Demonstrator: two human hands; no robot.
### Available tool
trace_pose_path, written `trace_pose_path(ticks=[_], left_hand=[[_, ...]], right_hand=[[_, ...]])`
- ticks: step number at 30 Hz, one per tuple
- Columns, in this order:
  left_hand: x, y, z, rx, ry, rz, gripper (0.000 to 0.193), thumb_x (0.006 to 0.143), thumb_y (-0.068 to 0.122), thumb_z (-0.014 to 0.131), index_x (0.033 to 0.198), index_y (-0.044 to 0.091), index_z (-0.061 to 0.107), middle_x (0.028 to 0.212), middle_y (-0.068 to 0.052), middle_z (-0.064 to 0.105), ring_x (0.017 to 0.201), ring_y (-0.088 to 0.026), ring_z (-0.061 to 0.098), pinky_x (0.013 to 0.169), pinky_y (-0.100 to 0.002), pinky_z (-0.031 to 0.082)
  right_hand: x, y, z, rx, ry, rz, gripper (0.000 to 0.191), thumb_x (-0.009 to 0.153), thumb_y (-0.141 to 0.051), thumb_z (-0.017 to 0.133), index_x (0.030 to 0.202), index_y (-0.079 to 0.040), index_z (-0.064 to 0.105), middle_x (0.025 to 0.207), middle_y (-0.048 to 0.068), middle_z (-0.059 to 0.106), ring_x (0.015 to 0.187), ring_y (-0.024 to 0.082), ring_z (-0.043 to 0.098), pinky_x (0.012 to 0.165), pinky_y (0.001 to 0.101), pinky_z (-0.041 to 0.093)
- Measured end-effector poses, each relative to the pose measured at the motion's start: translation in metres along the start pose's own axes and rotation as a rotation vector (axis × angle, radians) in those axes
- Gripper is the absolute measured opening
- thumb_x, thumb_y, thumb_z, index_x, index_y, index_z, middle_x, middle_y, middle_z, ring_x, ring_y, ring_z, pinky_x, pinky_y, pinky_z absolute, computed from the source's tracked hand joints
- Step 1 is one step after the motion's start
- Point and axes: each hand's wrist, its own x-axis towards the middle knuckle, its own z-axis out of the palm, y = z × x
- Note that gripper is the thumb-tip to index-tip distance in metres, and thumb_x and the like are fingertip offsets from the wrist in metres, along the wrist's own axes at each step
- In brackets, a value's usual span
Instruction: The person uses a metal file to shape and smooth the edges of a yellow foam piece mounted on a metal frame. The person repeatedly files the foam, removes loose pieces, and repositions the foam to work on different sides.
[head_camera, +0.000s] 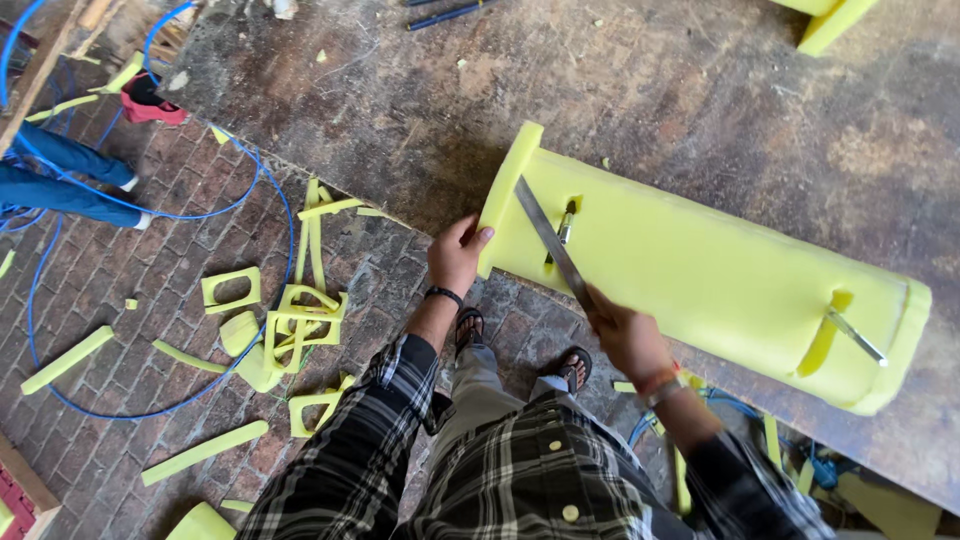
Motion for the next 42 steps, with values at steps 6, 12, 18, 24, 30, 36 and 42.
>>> trace_pose_path(ticks=[6,12,18,24,30,36,42], left_hand=[[-0.019,-0.003,-0.013,0.063,0.132,-0.002,0.032,0.083,0.035,0.084,0.102,0.011,0.077,0.096,-0.006,0.078,0.086,-0.020,0.074,0.070,-0.036,0.061],[-0.026,-0.010,-0.012,0.040,0.173,0.009,0.029,0.082,0.032,0.086,0.097,0.009,0.077,0.093,-0.006,0.078,0.083,-0.018,0.074,0.068,-0.036,0.060],[-0.024,-0.001,-0.011,0.021,0.198,-0.038,0.023,0.083,0.027,0.085,0.093,0.008,0.078,0.091,-0.007,0.077,0.082,-0.021,0.073,0.068,-0.038,0.059],[-0.025,0.001,-0.011,0.025,0.234,-0.053,0.021,0.081,0.026,0.086,0.091,0.009,0.078,0.091,-0.007,0.078,0.083,-0.022,0.074,0.070,-0.039,0.059],[-0.025,0.004,-0.010,0.008,0.272,-0.088,0.018,0.082,0.023,0.086,0.090,0.010,0.077,0.092,-0.006,0.077,0.083,-0.022,0.074,0.069,-0.039,0.059],[-0.028,0.003,-0.010,0.023,0.293,-0.083,0.019,0.079,0.023,0.088,0.088,0.010,0.078,0.091,-0.006,0.077,0.081,-0.022,0.073,0.068,-0.040,0.057],[-0.023,0.005,-0.014,-0.049,0.286,-0.105,0.019,0.082,0.023,0.087,0.090,0.009,0.076,0.090,-0.007,0.077,0.081,-0.022,0.072,0.069,-0.040,0.057]], right_hand=[[0.035,0.001,-0.004,-0.163,-0.106,0.052,0.037,0.097,-0.015,0.067,0.134,-0.018,0.068,0.080,0.011,0.073,0.064,0.016,0.067,0.063,0.0344,0.056],[0.015,0.013,-0.035,-0.077,-0.242,0.110,0.047,0.093,-0.010,0.064,0.138,-0.022,0.064,0.078,0.004,0.073,0.059,0.015,0.065,0.058,0.0327,0.057],[0.038,0.009,-0.042,-0.046,-0.303,0.143,0.047,0.095,-0.005,0.065,0.139,-0.021,0.067,0.080,0.005,0.071,0.063,0.017,0.061,0.059,0.0350,0.055],[0.033,0.014,-0.061,-0.131,-0.271,-0.250,0.047,0.091,-0.005,0.065,0.136,-0.019,0.067,0.098,0.005,0.075,0.083,0.014,0.067,0.072,0.0329,0.058],[0.047,0.004,-0.060,-0.143,-0.436,0.065,0.051,0.095,-0.002,0.064,0.141,-0.023,0.065,0.087,0.005,0.071,0.070,0.016,0.061,0.065,0.0330,0.054],[0.044,-0.001,-0.068,-0.108,-0.484,-0.001,0.052,0.090,-0.001,0.065,0.138,-0.021,0.064,0.083,0.001,0.070,0.071,0.013,0.062,0.062,0.0310,0.054],[0.046,-0.011,-0.063,-0.211,-0.473,-0.003,0.049,0.092,-0.005,0.066,0.138,-0.022,0.066,0.081,0.003,0.069,0.069,0.015,0.063,0.066,0.0314,0.054]])
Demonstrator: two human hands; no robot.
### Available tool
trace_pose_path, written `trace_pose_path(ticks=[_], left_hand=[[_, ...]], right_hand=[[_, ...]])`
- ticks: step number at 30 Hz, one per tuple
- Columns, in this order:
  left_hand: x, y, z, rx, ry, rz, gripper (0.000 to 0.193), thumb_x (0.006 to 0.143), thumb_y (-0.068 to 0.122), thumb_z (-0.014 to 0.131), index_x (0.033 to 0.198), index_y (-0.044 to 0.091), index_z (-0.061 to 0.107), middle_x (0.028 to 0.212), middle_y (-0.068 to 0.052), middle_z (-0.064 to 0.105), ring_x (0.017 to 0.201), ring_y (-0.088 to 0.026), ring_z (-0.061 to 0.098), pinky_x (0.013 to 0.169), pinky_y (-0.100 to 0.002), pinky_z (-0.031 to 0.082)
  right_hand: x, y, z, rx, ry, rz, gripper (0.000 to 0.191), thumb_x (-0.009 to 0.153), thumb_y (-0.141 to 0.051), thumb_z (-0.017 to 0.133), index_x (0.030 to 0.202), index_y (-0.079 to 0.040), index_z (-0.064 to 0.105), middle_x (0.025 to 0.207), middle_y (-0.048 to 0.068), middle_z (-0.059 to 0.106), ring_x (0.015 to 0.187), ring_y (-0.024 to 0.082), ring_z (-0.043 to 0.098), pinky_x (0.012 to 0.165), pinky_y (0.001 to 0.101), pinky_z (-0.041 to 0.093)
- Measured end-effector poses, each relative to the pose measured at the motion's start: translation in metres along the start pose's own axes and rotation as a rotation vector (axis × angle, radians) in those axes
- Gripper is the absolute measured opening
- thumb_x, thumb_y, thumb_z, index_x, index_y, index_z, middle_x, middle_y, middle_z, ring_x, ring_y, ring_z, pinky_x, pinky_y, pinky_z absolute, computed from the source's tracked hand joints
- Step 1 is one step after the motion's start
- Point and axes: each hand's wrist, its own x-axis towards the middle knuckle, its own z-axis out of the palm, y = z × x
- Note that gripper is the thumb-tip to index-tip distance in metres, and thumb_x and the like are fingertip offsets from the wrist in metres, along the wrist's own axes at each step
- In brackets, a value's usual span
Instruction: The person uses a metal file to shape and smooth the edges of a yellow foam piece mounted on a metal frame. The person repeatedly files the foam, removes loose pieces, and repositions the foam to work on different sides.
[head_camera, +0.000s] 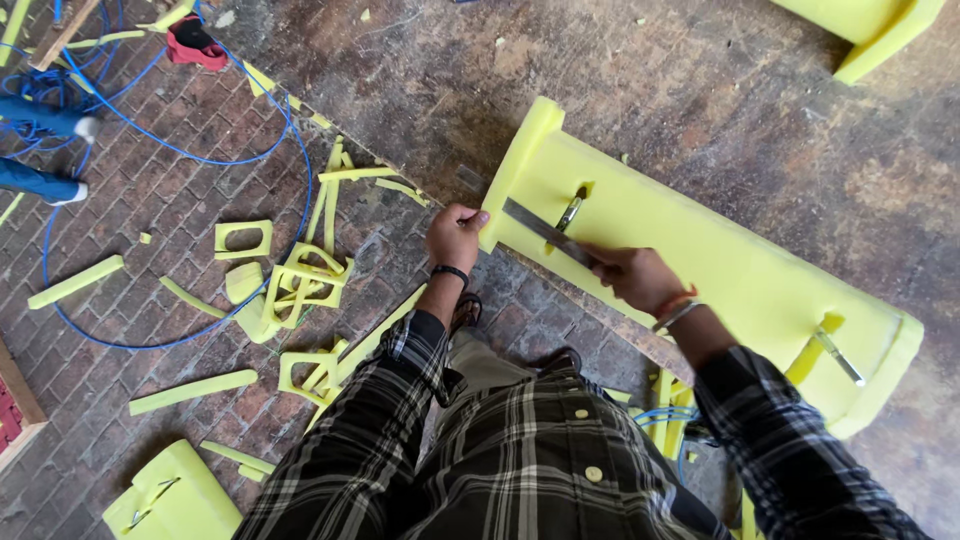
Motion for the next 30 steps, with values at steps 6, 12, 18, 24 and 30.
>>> trace_pose_path(ticks=[6,12,18,24,30], left_hand=[[-0.001,0.003,-0.002,-0.030,-0.003,0.010,0.018,0.082,0.022,0.085,0.089,0.008,0.076,0.090,-0.007,0.077,0.082,-0.021,0.073,0.069,-0.039,0.058],[-0.002,0.009,-0.005,-0.045,0.047,0.029,0.016,0.081,0.022,0.087,0.087,0.010,0.077,0.087,-0.005,0.078,0.078,-0.020,0.073,0.069,-0.037,0.058],[-0.004,0.015,-0.009,-0.070,0.038,0.046,0.015,0.081,0.022,0.086,0.087,0.011,0.077,0.089,-0.004,0.079,0.079,-0.018,0.074,0.068,-0.035,0.059],[-0.007,0.008,-0.006,-0.103,0.025,0.046,0.019,0.082,0.023,0.087,0.089,0.009,0.077,0.089,-0.006,0.078,0.079,-0.019,0.073,0.068,-0.036,0.058],[-0.006,0.008,-0.010,-0.154,-0.026,0.097,0.024,0.084,0.027,0.085,0.096,0.007,0.078,0.090,-0.007,0.079,0.082,-0.020,0.074,0.074,-0.036,0.059]], right_hand=[[-0.010,-0.002,0.001,0.180,0.031,-0.202,0.043,0.091,-0.003,0.067,0.131,-0.019,0.068,0.089,0.003,0.069,0.075,0.015,0.064,0.064,0.0321,0.056],[-0.008,-0.004,0.010,-0.231,0.132,-0.216,0.045,0.088,-0.007,0.073,0.131,-0.022,0.071,0.087,0.007,0.073,0.073,0.019,0.068,0.065,0.0354,0.058],[-0.025,0.001,0.010,-0.355,0.275,-0.460,0.043,0.088,-0.011,0.070,0.131,-0.017,0.070,0.093,0.010,0.075,0.082,0.024,0.073,0.074,0.0386,0.059],[-0.031,0.005,0.019,-0.417,0.293,-0.438,0.034,0.095,-0.017,0.069,0.129,-0.018,0.073,0.095,0.011,0.077,0.077,0.027,0.073,0.072,0.0389,0.059],[-0.114,0.042,-0.008,-0.545,0.455,-0.172,0.046,0.087,-0.019,0.073,0.133,-0.020,0.070,0.088,0.006,0.077,0.073,0.028,0.072,0.064,0.0404,0.057]])
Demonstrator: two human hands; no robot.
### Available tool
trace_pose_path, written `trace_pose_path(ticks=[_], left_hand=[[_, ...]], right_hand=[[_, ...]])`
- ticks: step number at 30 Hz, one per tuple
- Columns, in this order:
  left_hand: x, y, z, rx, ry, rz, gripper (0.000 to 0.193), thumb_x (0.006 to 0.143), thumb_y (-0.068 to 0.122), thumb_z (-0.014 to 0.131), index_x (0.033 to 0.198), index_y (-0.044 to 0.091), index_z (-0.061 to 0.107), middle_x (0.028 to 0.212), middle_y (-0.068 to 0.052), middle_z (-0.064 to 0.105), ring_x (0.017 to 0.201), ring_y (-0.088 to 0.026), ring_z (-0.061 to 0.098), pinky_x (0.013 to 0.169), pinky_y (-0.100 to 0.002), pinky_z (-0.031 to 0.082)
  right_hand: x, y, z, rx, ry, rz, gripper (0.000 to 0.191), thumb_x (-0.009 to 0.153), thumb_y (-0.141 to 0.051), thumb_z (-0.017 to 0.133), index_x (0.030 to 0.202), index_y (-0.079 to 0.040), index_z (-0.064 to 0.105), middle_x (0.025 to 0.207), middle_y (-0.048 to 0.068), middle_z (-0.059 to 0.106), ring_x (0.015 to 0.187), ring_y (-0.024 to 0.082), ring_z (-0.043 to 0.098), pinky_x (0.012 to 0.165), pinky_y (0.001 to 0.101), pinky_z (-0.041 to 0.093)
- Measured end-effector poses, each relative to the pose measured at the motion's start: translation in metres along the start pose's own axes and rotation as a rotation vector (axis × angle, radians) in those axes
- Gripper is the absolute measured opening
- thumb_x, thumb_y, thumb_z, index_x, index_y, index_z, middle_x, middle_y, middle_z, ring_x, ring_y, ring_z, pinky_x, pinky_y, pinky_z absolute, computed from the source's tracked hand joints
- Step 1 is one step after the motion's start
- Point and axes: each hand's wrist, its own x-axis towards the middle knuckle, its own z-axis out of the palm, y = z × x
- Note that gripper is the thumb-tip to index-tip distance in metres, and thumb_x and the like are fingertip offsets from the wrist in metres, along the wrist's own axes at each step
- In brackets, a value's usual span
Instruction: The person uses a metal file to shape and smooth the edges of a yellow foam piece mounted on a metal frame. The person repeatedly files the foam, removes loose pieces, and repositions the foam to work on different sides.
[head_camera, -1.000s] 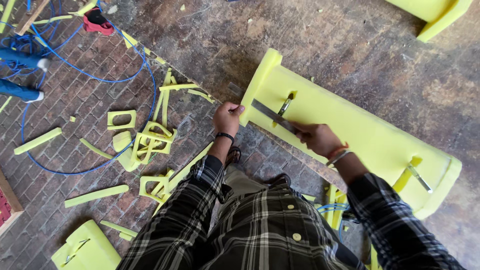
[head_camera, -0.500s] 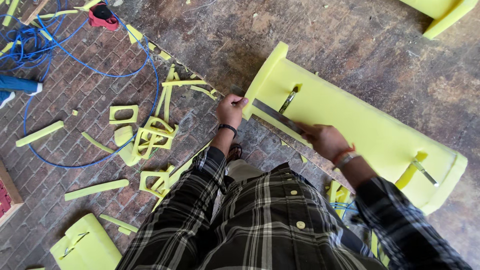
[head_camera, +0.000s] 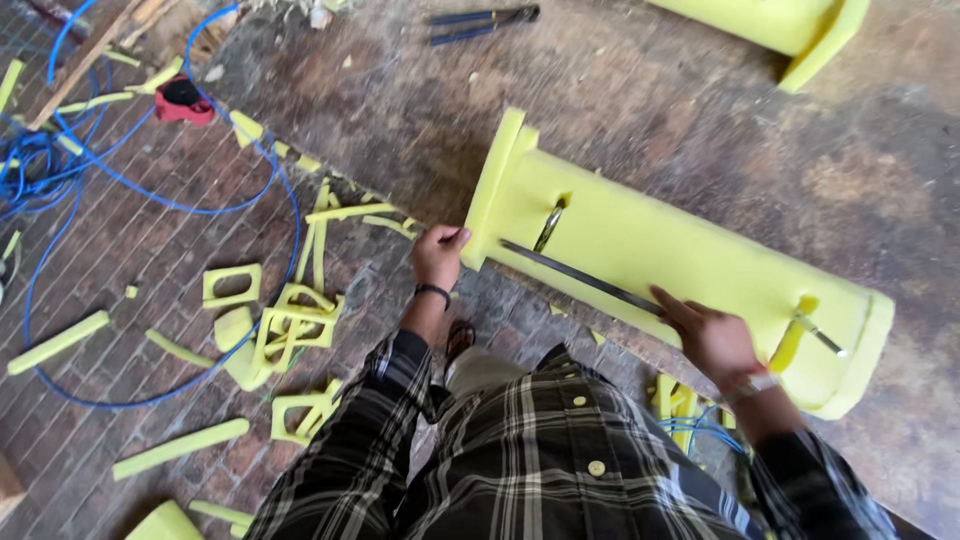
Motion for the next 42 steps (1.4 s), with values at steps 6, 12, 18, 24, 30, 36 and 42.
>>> trace_pose_path(ticks=[6,12,18,24,30,36,42], left_hand=[[-0.010,-0.008,0.003,-0.115,-0.294,-0.217,0.059,0.090,0.037,0.078,0.138,0.010,0.057,0.129,-0.010,0.069,0.115,-0.022,0.067,0.092,-0.037,0.056],[-0.015,-0.022,0.017,-0.175,-0.485,-0.142,0.065,0.084,0.037,0.080,0.139,0.008,0.059,0.125,-0.011,0.071,0.114,-0.025,0.068,0.093,-0.038,0.056],[-0.011,-0.003,0.022,-0.023,-0.359,-0.157,0.047,0.084,0.035,0.078,0.121,0.007,0.071,0.108,-0.010,0.076,0.095,-0.023,0.073,0.078,-0.039,0.058],[0.014,0.052,0.005,0.260,-0.179,-0.042,0.029,0.089,0.040,0.073,0.101,0.013,0.074,0.086,-0.001,0.077,0.069,-0.015,0.073,0.060,-0.035,0.060],[0.071,0.095,0.003,0.521,-0.255,0.236,0.033,0.096,0.043,0.069,0.109,0.013,0.072,0.092,-0.004,0.077,0.075,-0.019,0.073,0.065,-0.036,0.058],[0.072,0.108,0.007,0.684,-0.258,0.349,0.045,0.097,0.047,0.068,0.119,0.009,0.066,0.105,-0.012,0.075,0.095,-0.031,0.072,0.074,-0.045,0.058],[0.081,0.131,-0.032,0.662,-0.528,0.086,0.061,0.094,0.046,0.063,0.145,0.018,0.047,0.120,-0.010,0.071,0.097,-0.032,0.072,0.081,-0.044,0.058]], right_hand=[[-0.107,0.069,-0.025,-0.047,0.538,0.384,0.008,0.110,-0.005,0.069,0.114,-0.011,0.073,0.104,0.008,0.073,0.092,0.025,0.073,0.079,0.0337,0.058],[-0.175,0.118,-0.020,-0.054,0.997,0.847,0.008,0.109,-0.001,0.061,0.113,-0.006,0.065,0.106,0.009,0.073,0.090,0.020,0.071,0.078,0.0311,0.056],[-0.183,0.130,-0.018,0.733,1.143,1.014,0.007,0.108,0.001,0.056,0.113,-0.002,0.060,0.104,0.011,0.072,0.084,0.017,0.069,0.071,0.0296,0.054],[-0.194,0.122,-0.038,0.751,0.972,1.201,0.016,0.108,0.001,0.053,0.122,0.001,0.061,0.105,0.008,0.072,0.090,0.021,0.076,0.079,0.0298,0.065],[-0.208,0.098,-0.063,0.789,0.743,1.151,0.012,0.112,-0.003,0.056,0.123,-0.001,0.060,0.096,0.013,0.073,0.086,0.021,0.072,0.078,0.0265,0.056],[-0.169,0.053,-0.084,0.421,0.620,0.933,0.017,0.105,0.006,0.067,0.121,0.009,0.071,0.102,0.013,0.072,0.086,0.019,0.065,0.083,0.0311,0.053],[-0.075,0.007,-0.067,1.183,-0.033,0.923,0.042,0.091,-0.010,0.067,0.132,0.001,0.069,0.095,0.016,0.077,0.074,0.019,0.070,0.067,0.0333,0.061]])
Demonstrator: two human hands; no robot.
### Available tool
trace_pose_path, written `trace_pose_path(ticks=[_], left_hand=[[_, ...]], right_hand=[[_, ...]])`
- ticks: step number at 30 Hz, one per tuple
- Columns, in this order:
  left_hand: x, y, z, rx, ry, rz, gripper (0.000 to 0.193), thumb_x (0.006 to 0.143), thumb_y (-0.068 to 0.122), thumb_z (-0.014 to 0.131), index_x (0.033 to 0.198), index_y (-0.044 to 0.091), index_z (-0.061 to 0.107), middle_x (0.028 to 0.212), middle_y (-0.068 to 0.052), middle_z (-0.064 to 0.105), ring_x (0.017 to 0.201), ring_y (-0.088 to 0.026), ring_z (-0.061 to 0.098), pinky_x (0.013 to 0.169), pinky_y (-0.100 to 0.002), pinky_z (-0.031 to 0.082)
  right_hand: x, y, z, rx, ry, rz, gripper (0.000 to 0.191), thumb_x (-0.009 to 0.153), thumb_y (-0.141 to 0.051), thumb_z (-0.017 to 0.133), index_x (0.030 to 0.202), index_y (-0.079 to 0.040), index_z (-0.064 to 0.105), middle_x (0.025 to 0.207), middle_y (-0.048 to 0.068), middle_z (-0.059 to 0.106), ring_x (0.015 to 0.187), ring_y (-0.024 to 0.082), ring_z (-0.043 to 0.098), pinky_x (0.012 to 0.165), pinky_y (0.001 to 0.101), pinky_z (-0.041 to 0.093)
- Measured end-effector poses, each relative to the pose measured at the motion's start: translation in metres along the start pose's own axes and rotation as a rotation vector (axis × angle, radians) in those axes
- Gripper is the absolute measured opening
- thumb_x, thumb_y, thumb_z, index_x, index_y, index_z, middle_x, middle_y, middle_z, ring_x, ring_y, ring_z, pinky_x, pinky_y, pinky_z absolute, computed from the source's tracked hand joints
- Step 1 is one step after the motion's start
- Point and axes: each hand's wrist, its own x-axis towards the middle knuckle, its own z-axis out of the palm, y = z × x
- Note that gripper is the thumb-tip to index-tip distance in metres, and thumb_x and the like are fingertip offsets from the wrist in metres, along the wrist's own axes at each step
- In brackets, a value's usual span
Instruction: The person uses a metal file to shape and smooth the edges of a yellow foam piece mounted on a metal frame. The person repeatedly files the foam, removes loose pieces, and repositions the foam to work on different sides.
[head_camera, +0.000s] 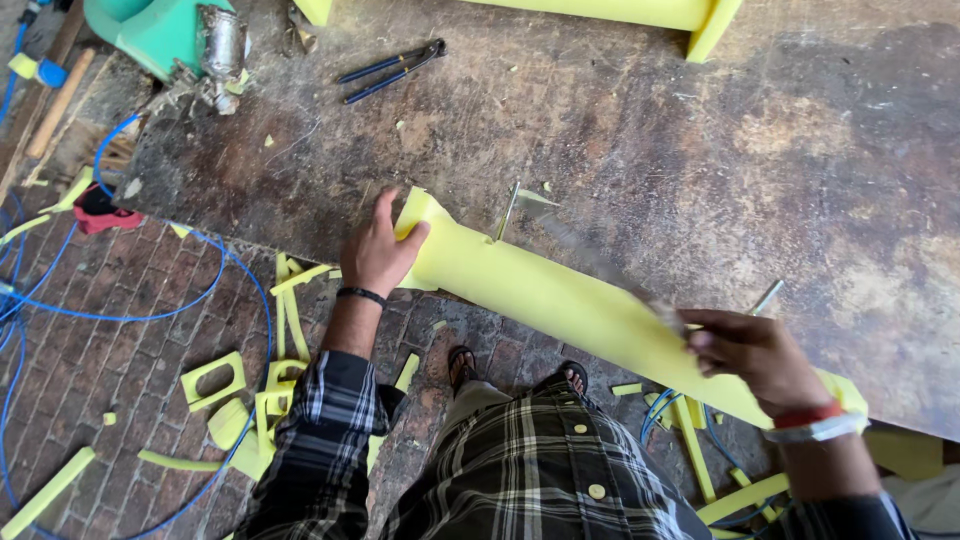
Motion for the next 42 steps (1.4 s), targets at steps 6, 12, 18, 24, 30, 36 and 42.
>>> trace_pose_path(ticks=[6,12,18,24,30,36,42], left_hand=[[0.006,-0.009,0.008,-0.211,0.222,0.298,0.036,0.099,0.028,0.067,0.132,0.014,0.061,0.127,-0.013,0.069,0.114,-0.031,0.067,0.091,-0.043,0.054],[0.019,-0.032,0.025,-0.347,0.273,0.339,0.036,0.097,0.021,0.072,0.129,0.009,0.062,0.126,-0.011,0.067,0.114,-0.028,0.066,0.093,-0.041,0.055],[0.025,-0.034,0.027,-0.275,0.341,0.341,0.035,0.095,0.025,0.076,0.123,0.006,0.066,0.114,-0.011,0.066,0.101,-0.023,0.068,0.083,-0.038,0.058],[0.032,-0.027,0.023,-0.159,0.439,0.393,0.031,0.094,0.028,0.080,0.113,0.006,0.071,0.105,-0.008,0.070,0.093,-0.023,0.070,0.078,-0.037,0.058],[0.035,-0.014,0.021,-0.095,0.450,0.354,0.030,0.091,0.033,0.081,0.112,0.012,0.074,0.102,-0.005,0.071,0.089,-0.022,0.070,0.075,-0.037,0.057],[0.042,-0.012,0.019,-0.082,0.414,0.297,0.032,0.091,0.035,0.080,0.114,0.013,0.074,0.104,-0.004,0.071,0.088,-0.020,0.070,0.072,-0.035,0.058],[0.047,-0.018,0.026,-0.030,0.439,0.330,0.034,0.091,0.036,0.080,0.115,0.012,0.074,0.106,-0.006,0.071,0.091,-0.021,0.069,0.073,-0.036,0.059]], right_hand=[[0.059,-0.042,0.063,-0.089,-0.326,0.214,0.042,0.094,-0.009,0.061,0.135,-0.004,0.068,0.081,0.010,0.073,0.060,0.015,0.059,0.054,0.0290,0.053],[0.102,-0.074,0.102,-0.102,-0.397,0.241,0.041,0.096,-0.008,0.060,0.136,-0.003,0.068,0.078,0.008,0.069,0.061,0.013,0.059,0.055,0.0253,0.053],[0.117,-0.091,0.127,-0.190,-0.467,0.148,0.040,0.095,-0.009,0.062,0.135,-0.006,0.067,0.079,0.005,0.069,0.064,0.012,0.063,0.060,0.0263,0.058],[0.115,-0.102,0.140,-0.450,-0.383,0.033,0.039,0.096,-0.012,0.064,0.134,-0.012,0.069,0.076,0.004,0.071,0.062,0.013,0.064,0.061,0.0293,0.060],[0.109,-0.110,0.147,-0.576,-0.350,-0.116,0.037,0.096,-0.015,0.064,0.133,-0.015,0.071,0.069,0.005,0.073,0.059,0.012,0.066,0.060,0.0298,0.060],[0.104,-0.114,0.159,-0.681,-0.305,-0.137,0.036,0.098,-0.022,0.064,0.133,-0.019,0.070,0.074,0.004,0.076,0.056,0.010,0.066,0.060,0.0289,0.060],[0.092,-0.111,0.163,-0.727,-0.261,-0.195,0.036,0.096,-0.025,0.066,0.131,-0.020,0.071,0.072,0.006,0.078,0.055,0.012,0.068,0.059,0.0301,0.060]])
